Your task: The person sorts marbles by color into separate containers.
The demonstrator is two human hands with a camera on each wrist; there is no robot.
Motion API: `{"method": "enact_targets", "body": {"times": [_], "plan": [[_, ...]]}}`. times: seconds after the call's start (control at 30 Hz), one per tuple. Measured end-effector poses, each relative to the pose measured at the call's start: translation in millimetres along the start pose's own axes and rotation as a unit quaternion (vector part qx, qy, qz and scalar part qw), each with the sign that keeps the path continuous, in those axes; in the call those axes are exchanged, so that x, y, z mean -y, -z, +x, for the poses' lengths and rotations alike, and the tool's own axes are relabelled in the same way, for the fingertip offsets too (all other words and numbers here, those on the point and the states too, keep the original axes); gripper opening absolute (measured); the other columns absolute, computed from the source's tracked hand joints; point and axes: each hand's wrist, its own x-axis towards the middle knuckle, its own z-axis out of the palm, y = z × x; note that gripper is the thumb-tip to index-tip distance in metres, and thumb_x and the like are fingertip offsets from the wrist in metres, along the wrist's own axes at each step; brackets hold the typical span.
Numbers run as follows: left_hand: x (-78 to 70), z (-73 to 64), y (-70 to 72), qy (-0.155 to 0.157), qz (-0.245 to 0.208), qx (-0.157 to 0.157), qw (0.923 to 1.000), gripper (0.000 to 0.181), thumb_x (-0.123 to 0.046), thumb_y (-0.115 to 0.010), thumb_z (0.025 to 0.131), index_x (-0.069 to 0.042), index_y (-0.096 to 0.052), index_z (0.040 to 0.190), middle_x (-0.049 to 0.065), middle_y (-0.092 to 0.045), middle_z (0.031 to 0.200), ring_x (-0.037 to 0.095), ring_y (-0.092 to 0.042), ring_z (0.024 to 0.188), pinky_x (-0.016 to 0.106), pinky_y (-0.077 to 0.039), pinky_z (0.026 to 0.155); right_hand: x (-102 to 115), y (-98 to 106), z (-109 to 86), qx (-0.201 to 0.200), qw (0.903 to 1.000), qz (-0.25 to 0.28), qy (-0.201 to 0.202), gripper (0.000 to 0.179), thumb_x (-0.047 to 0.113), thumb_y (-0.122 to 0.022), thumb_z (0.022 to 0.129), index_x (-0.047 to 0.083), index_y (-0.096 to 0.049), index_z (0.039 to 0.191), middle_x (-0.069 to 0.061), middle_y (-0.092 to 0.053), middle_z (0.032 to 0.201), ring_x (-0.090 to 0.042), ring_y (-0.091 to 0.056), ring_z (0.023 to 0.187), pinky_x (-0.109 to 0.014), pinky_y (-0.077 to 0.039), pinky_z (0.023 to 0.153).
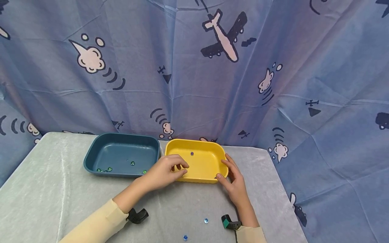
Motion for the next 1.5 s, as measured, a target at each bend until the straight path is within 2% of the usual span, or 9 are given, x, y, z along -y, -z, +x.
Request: {"method": "enact_targets", "body": {"times": [0.23, 0.6, 0.93, 1.2, 1.4, 1.5], "plan": [[-5.8, -2.5, -1.4, -0.004, -0.008, 0.001, 1.0000, 0.009, -0.013, -0.080, 0.102, -0.014, -0.083, 0.111, -0.006, -0.076, 0.106, 0.013, -0.067, 0.096, 0.026, -0.061, 0.086, 1.0, -0.2, -0.4, 0.000, 1.0000, 0.002, -0.005, 0.052, 0.002, -0.073, 0.103, 0.003, -0.058, 0.153, -0.003, -0.032, 0.178, -0.027, -0.034, 0.161, -0.016, -0.037, 0.120], [-19.7, -10.8, -8.7, -0.064, -0.023, 0.003, 0.9977, 0.010, -0.009, -0.080, 0.100, -0.011, -0.082, 0.110, -0.002, -0.077, 0.104, 0.014, -0.068, 0.095, 0.024, -0.060, 0.087, 1.8, -0.3, -0.3, -0.005, 1.0000, 0.004, 0.000, 0.052, 0.003, -0.073, 0.103, 0.004, -0.059, 0.152, -0.003, -0.033, 0.177, -0.031, -0.034, 0.161, -0.016, -0.037, 0.119], [-30.8, -25.3, -17.5, -0.093, -0.047, 0.005, 0.9946, 0.010, -0.011, -0.083, 0.099, -0.014, -0.082, 0.108, -0.007, -0.075, 0.101, 0.008, -0.065, 0.093, 0.016, -0.056, 0.084, 2.3, -0.8, 0.1, -0.004, 0.9999, 0.011, -0.005, 0.051, 0.004, -0.073, 0.103, 0.003, -0.059, 0.153, -0.002, -0.033, 0.177, -0.031, -0.033, 0.161, -0.012, -0.037, 0.118], [-35.6, -39.6, -24.0, -0.084, -0.064, 0.041, 0.9936, 0.009, -0.013, -0.082, 0.101, -0.015, -0.081, 0.110, -0.006, -0.077, 0.104, 0.004, -0.065, 0.094, 0.016, -0.057, 0.083, 2.2, -0.3, 0.0, -0.002, 1.0000, 0.009, -0.003, 0.051, 0.003, -0.073, 0.103, 0.002, -0.059, 0.152, -0.003, -0.032, 0.177, -0.032, -0.033, 0.162, -0.012, -0.036, 0.118], [-37.1, -49.2, -26.1, -0.053, -0.087, 0.076, 0.9919, 0.011, -0.014, -0.081, 0.102, -0.017, -0.082, 0.113, -0.006, -0.077, 0.107, 0.003, -0.066, 0.096, 0.016, -0.058, 0.084, 3.3, 0.1, 0.1, -0.004, 1.0000, 0.003, -0.006, 0.051, 0.004, -0.073, 0.103, 0.004, -0.060, 0.152, -0.002, -0.033, 0.177, -0.032, -0.032, 0.162, -0.012, -0.036, 0.118], [-37.2, -54.4, -27.3, -0.048, -0.093, 0.091, 0.9903, 0.012, -0.014, -0.080, 0.103, -0.018, -0.082, 0.114, -0.006, -0.078, 0.109, 0.002, -0.066, 0.097, 0.017, -0.058, 0.083, 4.1, 0.0, 0.1, -0.003, 1.0000, 0.003, -0.007, 0.051, 0.005, -0.074, 0.103, 0.004, -0.060, 0.152, -0.002, -0.032, 0.177, -0.032, -0.033, 0.162, -0.012, -0.036, 0.118]]}}
